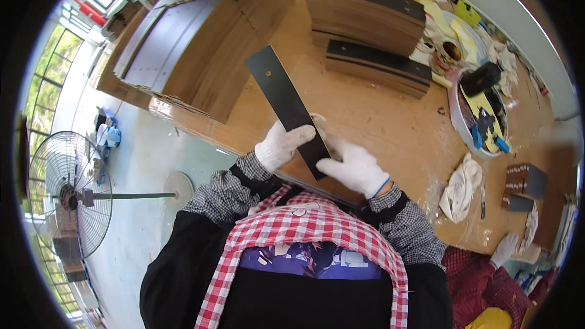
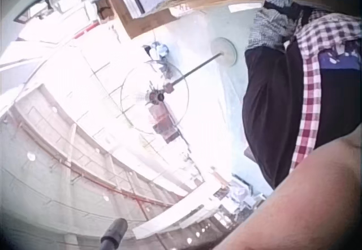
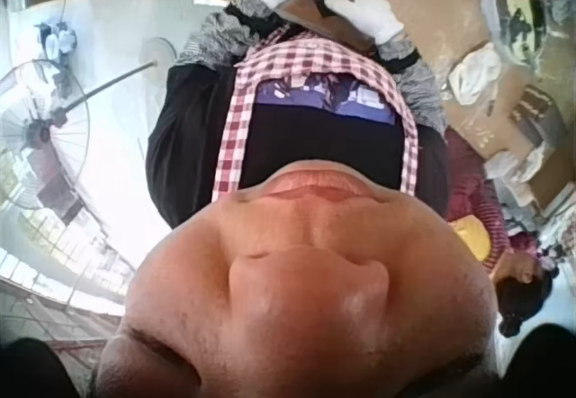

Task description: The recorder is wiping wooden furniture components with a cloth and using a sanding block to clean the edges and surfaces before stacking them.

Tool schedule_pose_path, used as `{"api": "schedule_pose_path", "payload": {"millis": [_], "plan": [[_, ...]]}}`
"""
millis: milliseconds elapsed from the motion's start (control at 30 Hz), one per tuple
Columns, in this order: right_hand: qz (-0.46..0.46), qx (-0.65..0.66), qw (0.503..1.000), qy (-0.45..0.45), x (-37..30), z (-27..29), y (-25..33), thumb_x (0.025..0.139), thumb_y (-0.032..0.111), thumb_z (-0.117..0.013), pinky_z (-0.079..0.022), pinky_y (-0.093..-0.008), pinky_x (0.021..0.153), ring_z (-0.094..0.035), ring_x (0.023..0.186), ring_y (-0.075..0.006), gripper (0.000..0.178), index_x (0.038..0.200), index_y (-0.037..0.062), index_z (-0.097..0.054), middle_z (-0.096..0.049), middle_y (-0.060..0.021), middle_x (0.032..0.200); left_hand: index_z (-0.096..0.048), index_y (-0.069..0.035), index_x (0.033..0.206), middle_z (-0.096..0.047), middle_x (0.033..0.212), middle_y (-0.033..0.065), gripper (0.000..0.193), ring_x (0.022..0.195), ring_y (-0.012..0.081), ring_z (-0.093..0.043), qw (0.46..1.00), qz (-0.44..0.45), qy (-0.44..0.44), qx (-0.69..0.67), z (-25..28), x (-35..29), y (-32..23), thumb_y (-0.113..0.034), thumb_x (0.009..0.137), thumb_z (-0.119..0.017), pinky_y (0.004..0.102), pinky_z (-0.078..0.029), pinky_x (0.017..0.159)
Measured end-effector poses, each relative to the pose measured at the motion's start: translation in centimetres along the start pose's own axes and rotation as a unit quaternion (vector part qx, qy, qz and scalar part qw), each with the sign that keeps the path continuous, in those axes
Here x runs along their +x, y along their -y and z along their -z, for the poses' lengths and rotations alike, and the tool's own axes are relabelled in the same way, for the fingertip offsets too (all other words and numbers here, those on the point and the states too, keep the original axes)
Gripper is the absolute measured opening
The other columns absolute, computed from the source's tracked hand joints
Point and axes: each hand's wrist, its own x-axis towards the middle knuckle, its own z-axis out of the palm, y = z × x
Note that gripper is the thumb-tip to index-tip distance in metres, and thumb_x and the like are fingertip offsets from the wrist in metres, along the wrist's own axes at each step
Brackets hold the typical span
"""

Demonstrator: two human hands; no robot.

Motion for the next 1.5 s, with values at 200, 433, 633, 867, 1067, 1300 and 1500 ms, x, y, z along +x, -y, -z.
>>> {"api": "schedule_pose_path", "payload": {"millis": [200, 433, 633, 867, 1067, 1300, 1500], "plan": [[0.046, 0.013, 0.999, -0.014, 2.3, -2.2, 3.7, 0.085, 0.037, -0.07, -0.053, -0.0393, 0.073, -0.07, 0.08, -0.0303, 0.035, 0.098, 0.0042, -0.072, -0.071, -0.0172, 0.083, -0.053, 0.002, 0.132, -0.065, 0.112, 0.0063, 0.055, 0.1, 0.0141, -0.063, 0.967, -0.021, -0.16, 0.2, -2.3, -1.8, -7.8, -0.002, 0.082, -0.076, 0.0283, -0.053, 0.087], [0.359, -0.143, 0.919, -0.084, 6.5, -4.3, 12.1, 0.082, 0.038, -0.074, -0.054, -0.0435, 0.071, -0.069, 0.077, -0.0328, 0.038, 0.1, 0.005, -0.072, -0.068, -0.0171, 0.077, -0.003, -0.002, 0.157, -0.053, 0.124, 0.0148, 0.121, 0.095, 0.0186, -0.061, 0.806, -0.222, -0.354, 0.419, -1.1, -4.9, -11.4, -0.004, 0.066, -0.082, 0.0315, -0.057, 0.079], [0.35, -0.113, 0.93, 0.009, 8.3, -5.9, 11.6, 0.082, 0.038, -0.071, -0.052, -0.0442, 0.081, -0.066, 0.09, -0.0364, 0.046, 0.112, 0.003, -0.069, -0.071, -0.0168, 0.092, -0.026, 0.002, 0.149, -0.057, 0.117, 0.0142, 0.095, 0.098, 0.0185, -0.062, 0.691, -0.207, -0.39, 0.572, 5.4, -12.2, -27.1, 0.003, 0.069, -0.076, 0.0318, -0.055, 0.084], [0.202, -0.102, 0.974, 0.004, 11.0, -7.0, 1.7, 0.084, 0.031, -0.069, -0.053, -0.0419, 0.08, -0.068, 0.09, -0.0342, 0.04, 0.115, 0.0062, -0.07, -0.072, -0.0139, 0.093, -0.05, -0.002, 0.145, -0.063, 0.124, 0.0177, 0.076, 0.113, 0.0247, -0.06, 0.598, -0.003, -0.433, 0.674, 17.2, -13.0, -37.4, -0.016, 0.076, -0.078, 0.0313, -0.046, 0.099], [0.212, -0.065, 0.973, -0.058, 11.0, -7.9, 1.5, 0.084, 0.026, -0.069, -0.054, -0.0419, 0.081, -0.068, 0.09, -0.0356, 0.031, 0.108, 0.0059, -0.073, -0.072, -0.0165, 0.095, -0.055, 0.0, 0.14, -0.067, 0.122, 0.015, 0.068, 0.107, 0.0229, -0.064, 0.596, 0.092, -0.393, 0.695, 23.2, -9.0, -37.6, -0.022, 0.08, -0.077, 0.0325, -0.048, 0.097], [0.211, -0.1, 0.971, -0.058, 10.9, -7.7, 2.3, 0.085, 0.026, -0.069, -0.054, -0.0423, 0.082, -0.068, 0.091, -0.0362, 0.029, 0.106, 0.0063, -0.073, -0.072, -0.0178, 0.095, -0.058, -0.008, 0.14, -0.071, 0.115, 0.0191, 0.07, 0.103, 0.0284, -0.069, 0.559, 0.099, -0.379, 0.731, 24.3, -7.0, -37.7, -0.035, 0.078, -0.078, 0.036, -0.052, 0.094], [0.204, -0.111, 0.971, -0.067, 11.3, -8.0, 2.2, 0.085, 0.027, -0.07, -0.053, -0.0421, 0.079, -0.067, 0.088, -0.0345, 0.029, 0.107, 0.008, -0.073, -0.071, -0.0144, 0.09, -0.057, -0.011, 0.142, -0.065, 0.129, 0.0194, 0.068, 0.119, 0.0318, -0.063, 0.555, 0.147, -0.382, 0.724, 24.1, -6.1, -38.2, -0.033, 0.081, -0.076, 0.0361, -0.045, 0.106]]}}
